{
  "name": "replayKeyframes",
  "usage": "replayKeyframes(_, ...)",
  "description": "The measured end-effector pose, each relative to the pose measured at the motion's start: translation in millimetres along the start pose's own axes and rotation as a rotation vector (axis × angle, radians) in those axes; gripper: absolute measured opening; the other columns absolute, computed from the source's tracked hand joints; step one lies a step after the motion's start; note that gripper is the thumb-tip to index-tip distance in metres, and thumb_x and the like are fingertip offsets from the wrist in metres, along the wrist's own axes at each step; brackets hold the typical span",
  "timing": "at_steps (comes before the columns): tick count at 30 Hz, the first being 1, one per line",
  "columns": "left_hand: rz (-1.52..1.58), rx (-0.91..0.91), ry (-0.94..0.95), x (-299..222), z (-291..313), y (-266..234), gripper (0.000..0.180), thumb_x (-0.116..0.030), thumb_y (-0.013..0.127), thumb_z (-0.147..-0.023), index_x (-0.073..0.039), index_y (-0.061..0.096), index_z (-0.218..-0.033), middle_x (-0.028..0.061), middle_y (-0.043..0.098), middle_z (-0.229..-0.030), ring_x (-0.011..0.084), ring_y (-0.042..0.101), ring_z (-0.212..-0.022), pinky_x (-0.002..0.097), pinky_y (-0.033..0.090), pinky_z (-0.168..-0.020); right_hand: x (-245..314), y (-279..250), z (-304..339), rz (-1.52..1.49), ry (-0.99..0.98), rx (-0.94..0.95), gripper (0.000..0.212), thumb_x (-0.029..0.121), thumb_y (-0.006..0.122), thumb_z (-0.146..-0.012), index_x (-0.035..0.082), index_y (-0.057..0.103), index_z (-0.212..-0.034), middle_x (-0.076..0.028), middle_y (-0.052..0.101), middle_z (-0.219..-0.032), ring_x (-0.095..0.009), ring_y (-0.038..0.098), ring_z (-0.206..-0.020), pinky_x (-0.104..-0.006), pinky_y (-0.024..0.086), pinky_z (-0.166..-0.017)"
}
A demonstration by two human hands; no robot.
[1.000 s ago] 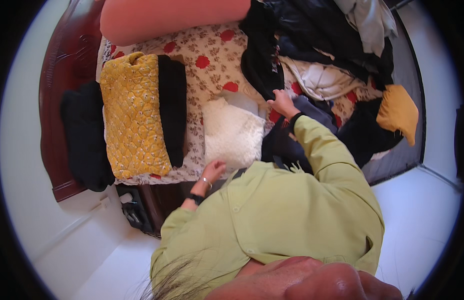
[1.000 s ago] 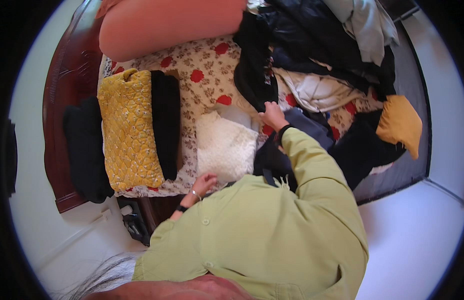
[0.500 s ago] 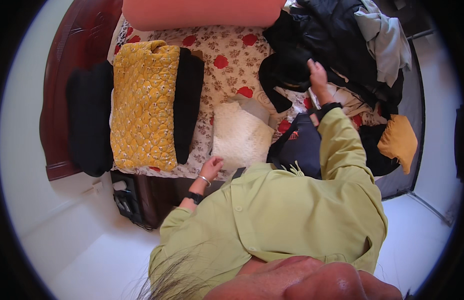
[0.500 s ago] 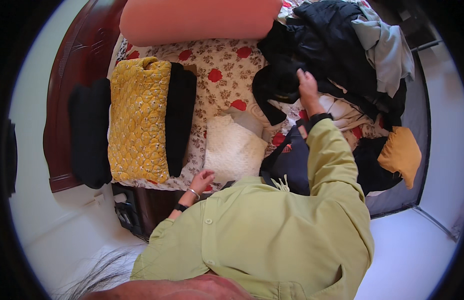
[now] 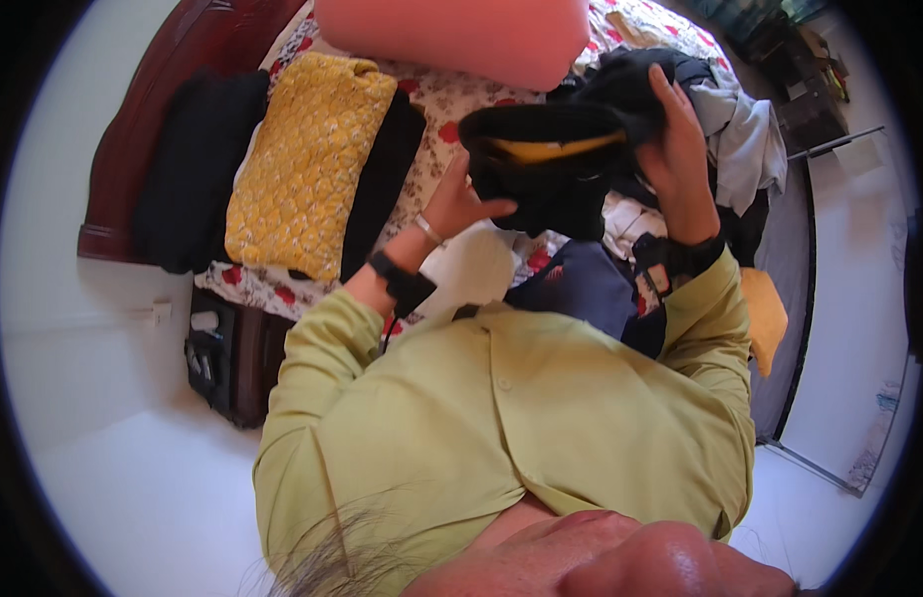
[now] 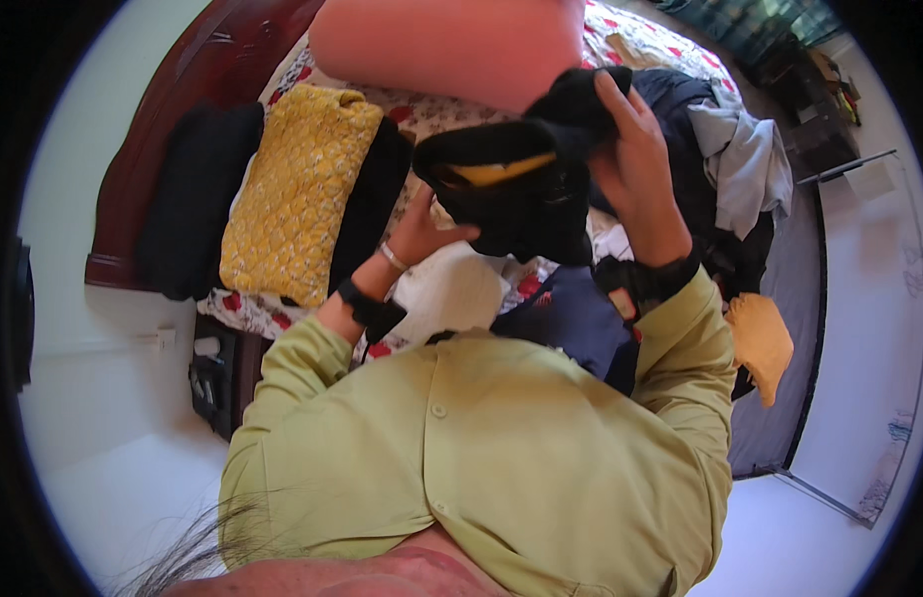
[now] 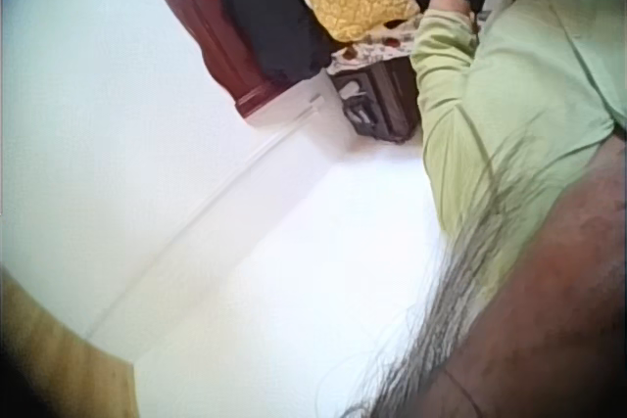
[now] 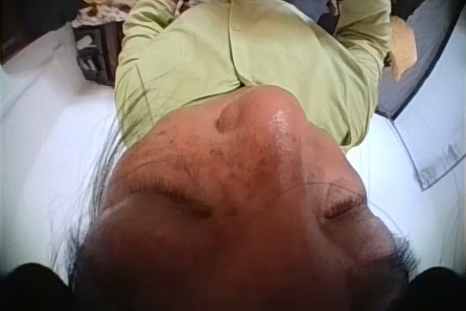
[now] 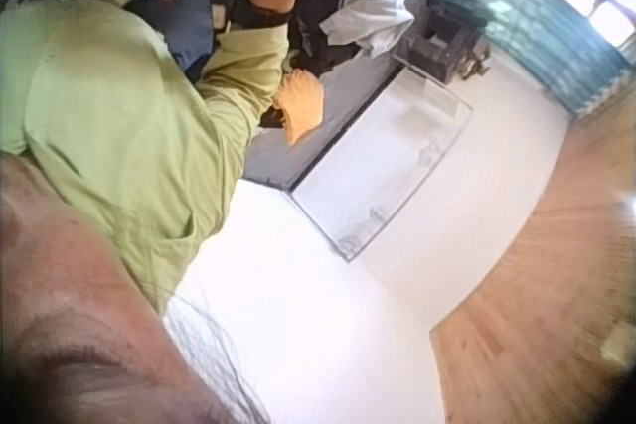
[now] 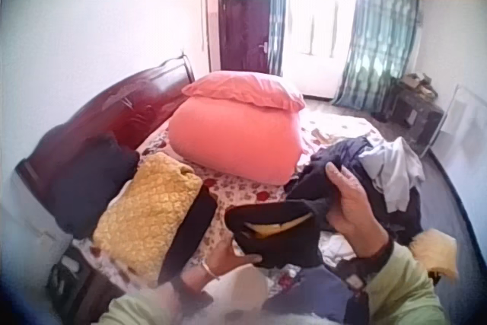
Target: The person folds a yellow quilted jacket, a black pair of pants, a dark grey shirt, a black t-shirt, and a light grey sweatshirt by hand on a bed.
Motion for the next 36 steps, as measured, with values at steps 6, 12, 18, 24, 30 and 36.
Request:
replayKeyframes(6,0.258,0.03,-0.092,10.1,-1.9,-41.3,0.027,-0.004,0.068,-0.067,-0.002,0.059,-0.092,0.0031,0.062,-0.083,0.0085,0.055,-0.075,0.0239,0.046,-0.07,6.0,-4.9,21.8,0.322,-0.249,0.135,0.009,0.011,0.058,-0.081,0.005,0.057,-0.087,-0.001,0.059,-0.078,-0.007,0.056,-0.072,-0.0195,0.044,-0.064)
replayKeyframes(12,0.216,0.393,-0.247,-68.6,-17.9,-101.0,0.027,-0.007,0.068,-0.07,-0.003,0.059,-0.095,-0.0013,0.062,-0.085,0.006,0.055,-0.075,0.0211,0.045,-0.07,21.6,-65.4,33.9,0.982,-0.285,-0.071,0.017,0.019,0.064,-0.075,0.007,0.055,-0.068,0.002,0.053,-0.061,-0.004,0.048,-0.052,-0.017,0.037,-0.047)
replayKeyframes(18,0.081,0.325,-0.16,-106.4,-35.9,-133.2,0.022,-0.019,0.063,-0.078,-0.002,0.062,-0.09,-0.0017,0.061,-0.079,0.0042,0.054,-0.073,0.0195,0.043,-0.066,26.1,-73.8,44.6,0.994,-0.226,-0.067,0.025,0.019,0.063,-0.072,0.007,0.047,-0.058,0.001,0.047,-0.055,-0.006,0.043,-0.047,-0.02,0.033,-0.043)
replayKeyframes(24,-0.368,0.261,0.221,-177.7,-79.2,-164.7,0.022,-0.014,0.058,-0.081,-0.003,0.06,-0.1,0.0013,0.062,-0.088,0.0082,0.056,-0.08,0.0204,0.044,-0.075,55.6,-40.6,51.9,1.425,-1.254,0.013,0.019,0.018,0.062,-0.07,0.001,0.054,-0.068,-0.005,0.05,-0.063,-0.01,0.048,-0.062,-0.0222,0.036,-0.058)
replayKeyframes(30,-0.237,0.237,-0.122,-249.4,-88.9,-164.0,0.027,-0.022,0.059,-0.081,0.003,0.061,-0.09,0.0013,0.062,-0.077,0.0062,0.055,-0.065,0.0196,0.046,-0.061,80.8,-35.5,37.3,0.48,-0.402,0.215,0.012,0.011,0.052,-0.08,0.004,0.059,-0.074,0.004,0.054,-0.072,-0.003,0.048,-0.064,-0.0171,0.037,-0.06)
replayKeyframes(36,-0.339,0.114,-0.012,-255.8,-86.6,-187.5,0.029,-0.024,0.06,-0.08,0.001,0.061,-0.093,0.0025,0.062,-0.08,0.0081,0.055,-0.069,0.0219,0.046,-0.064,105.0,-6.5,55.7,0.943,-0.432,0.329,0.023,0.021,0.062,-0.079,0.002,0.061,-0.093,0.0,0.06,-0.082,-0.006,0.054,-0.074,-0.0187,0.042,-0.068)
Point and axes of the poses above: each hand's wrist, its own z-axis away from the middle knuckle, its own y-axis out of the palm, x = y × z, the point moved 1 cm from there along -z, towards the middle knuckle
